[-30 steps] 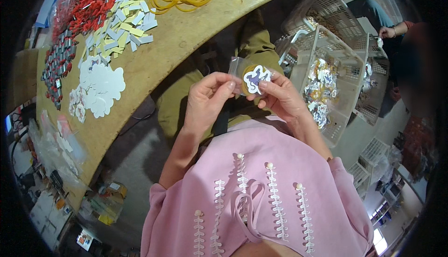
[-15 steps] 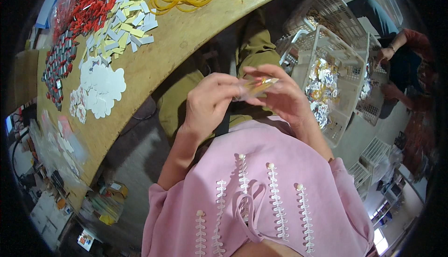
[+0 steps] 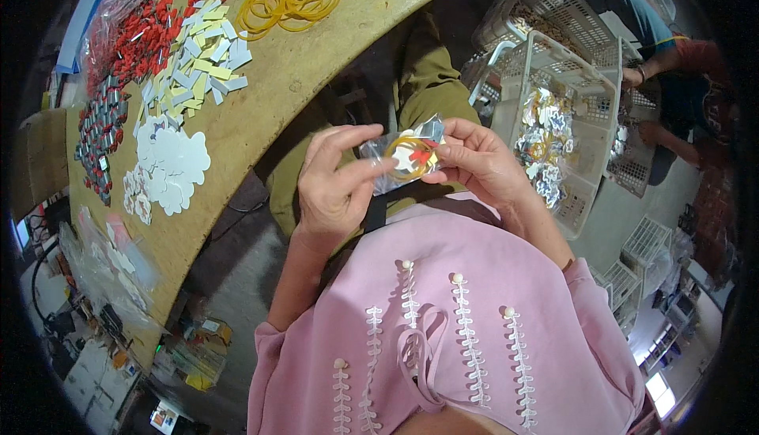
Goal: The person assembles small craft kits by placing a white cutout, a yellow rubber band, and a red clip into a clear plastic bag. They then place the completed kits into a white basket.
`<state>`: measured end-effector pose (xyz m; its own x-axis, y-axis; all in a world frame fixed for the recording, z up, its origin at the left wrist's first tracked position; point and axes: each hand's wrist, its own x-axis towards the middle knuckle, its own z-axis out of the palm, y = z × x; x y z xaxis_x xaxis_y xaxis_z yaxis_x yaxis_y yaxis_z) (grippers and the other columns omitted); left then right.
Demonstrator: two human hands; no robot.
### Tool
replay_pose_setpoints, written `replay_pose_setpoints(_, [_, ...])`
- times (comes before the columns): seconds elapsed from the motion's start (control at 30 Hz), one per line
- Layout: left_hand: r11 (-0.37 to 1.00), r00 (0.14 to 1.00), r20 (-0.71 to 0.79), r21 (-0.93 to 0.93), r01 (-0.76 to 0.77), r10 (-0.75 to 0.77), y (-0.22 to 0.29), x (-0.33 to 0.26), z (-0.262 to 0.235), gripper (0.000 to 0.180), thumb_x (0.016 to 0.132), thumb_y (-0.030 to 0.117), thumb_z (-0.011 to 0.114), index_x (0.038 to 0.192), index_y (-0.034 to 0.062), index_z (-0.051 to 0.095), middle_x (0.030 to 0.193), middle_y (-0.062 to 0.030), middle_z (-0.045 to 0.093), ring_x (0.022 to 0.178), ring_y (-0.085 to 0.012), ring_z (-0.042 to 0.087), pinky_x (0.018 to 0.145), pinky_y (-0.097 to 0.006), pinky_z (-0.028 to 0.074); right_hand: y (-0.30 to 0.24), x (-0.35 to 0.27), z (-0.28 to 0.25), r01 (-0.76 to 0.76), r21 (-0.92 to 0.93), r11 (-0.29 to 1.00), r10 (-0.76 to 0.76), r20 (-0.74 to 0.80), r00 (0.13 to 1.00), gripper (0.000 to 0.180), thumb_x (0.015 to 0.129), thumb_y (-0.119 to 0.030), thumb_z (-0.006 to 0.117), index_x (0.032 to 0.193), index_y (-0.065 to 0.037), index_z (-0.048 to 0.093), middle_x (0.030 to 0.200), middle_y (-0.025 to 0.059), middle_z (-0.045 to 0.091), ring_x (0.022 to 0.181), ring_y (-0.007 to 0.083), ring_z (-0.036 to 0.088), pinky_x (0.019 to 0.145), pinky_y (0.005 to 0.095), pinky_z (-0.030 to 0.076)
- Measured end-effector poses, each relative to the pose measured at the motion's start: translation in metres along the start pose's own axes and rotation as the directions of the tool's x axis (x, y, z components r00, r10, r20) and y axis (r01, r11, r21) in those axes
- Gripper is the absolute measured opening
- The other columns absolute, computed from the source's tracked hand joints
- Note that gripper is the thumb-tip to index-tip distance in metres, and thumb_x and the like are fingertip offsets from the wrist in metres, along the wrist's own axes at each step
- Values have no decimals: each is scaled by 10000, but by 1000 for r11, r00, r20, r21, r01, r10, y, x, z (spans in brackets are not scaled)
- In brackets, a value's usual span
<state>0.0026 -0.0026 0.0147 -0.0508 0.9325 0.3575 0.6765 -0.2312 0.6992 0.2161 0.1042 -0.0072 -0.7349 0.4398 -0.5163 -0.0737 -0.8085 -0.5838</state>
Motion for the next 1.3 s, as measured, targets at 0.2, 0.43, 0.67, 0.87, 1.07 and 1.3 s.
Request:
replay_pose_setpoints(0.2, [597, 745, 108, -528, 604, -659, 2, -14, 23, 188, 795, -2, 709, 980, 0, 680, 985, -78, 682, 888, -115, 646, 790, -268, 513, 2, -2, 14, 85, 2, 996, -85, -43, 995, 303, 992, -112, 507, 1247, 52, 500, 1125, 113, 623, 993, 172, 652, 876, 287, 568])
replay_pose_setpoints(0.43, [574, 673, 76, -457, 679, -735, 8, -10, 30, 209, 790, 4, 727, 995, 12, 684, 861, -13, 692, 789, -45, 622, 720, -217, 512, 14, -1, 12, 159, -7, 987, -160, -8, 987, 286, 997, -98, 486, 1250, 34, 491, 1170, 106, 601, 1042, 171, 634, 915, 291, 546])
replay_pose_setpoints(0.67, [611, 737, 97, -493, 619, -669, 3, -13, 34, 154, 810, -23, 719, 951, 9, 666, 857, 18, 643, 768, -28, 583, 675, -181, 483, -1, -2, 14, -20, 101, 995, 11, 84, 996, 277, 968, -81, 542, 1234, -7, 521, 1150, 110, 616, 1018, 177, 647, 873, 298, 563])
replay_pose_setpoints(0.87, [666, 787, -16, -545, 510, -616, 1, -17, 40, 128, 808, -28, 704, 928, -9, 662, 987, -39, 629, 832, -80, 609, 734, -225, 509, 11, 5, 14, 29, -97, 995, -37, -84, 996, 236, 919, -64, 619, 1138, 23, 593, 1008, 125, 670, 836, 178, 691, 732, 262, 598])
replay_pose_setpoints(1.07, [527, 785, 28, -726, 442, -619, -6, -18, 37, 117, 834, -56, 660, 942, -12, 657, 1054, -51, 614, 857, -79, 606, 747, -219, 505, 10, 4, 10, -3, -17, 1000, 1, -140, 990, 185, 928, -64, 598, 1096, 13, 607, 1009, 114, 679, 865, 175, 685, 723, 291, 606])
replay_pose_setpoints(1.3, [663, 794, 162, -466, 585, -586, -1, -14, 30, 290, 820, -43, 696, 1103, -1, 654, 885, 29, 629, 763, -12, 547, 684, -169, 466, 15, 4, 9, 40, -116, 992, -55, -129, 990, 156, 922, -55, 611, 1058, 21, 626, 965, 117, 681, 782, 156, 688, 692, 252, 596])
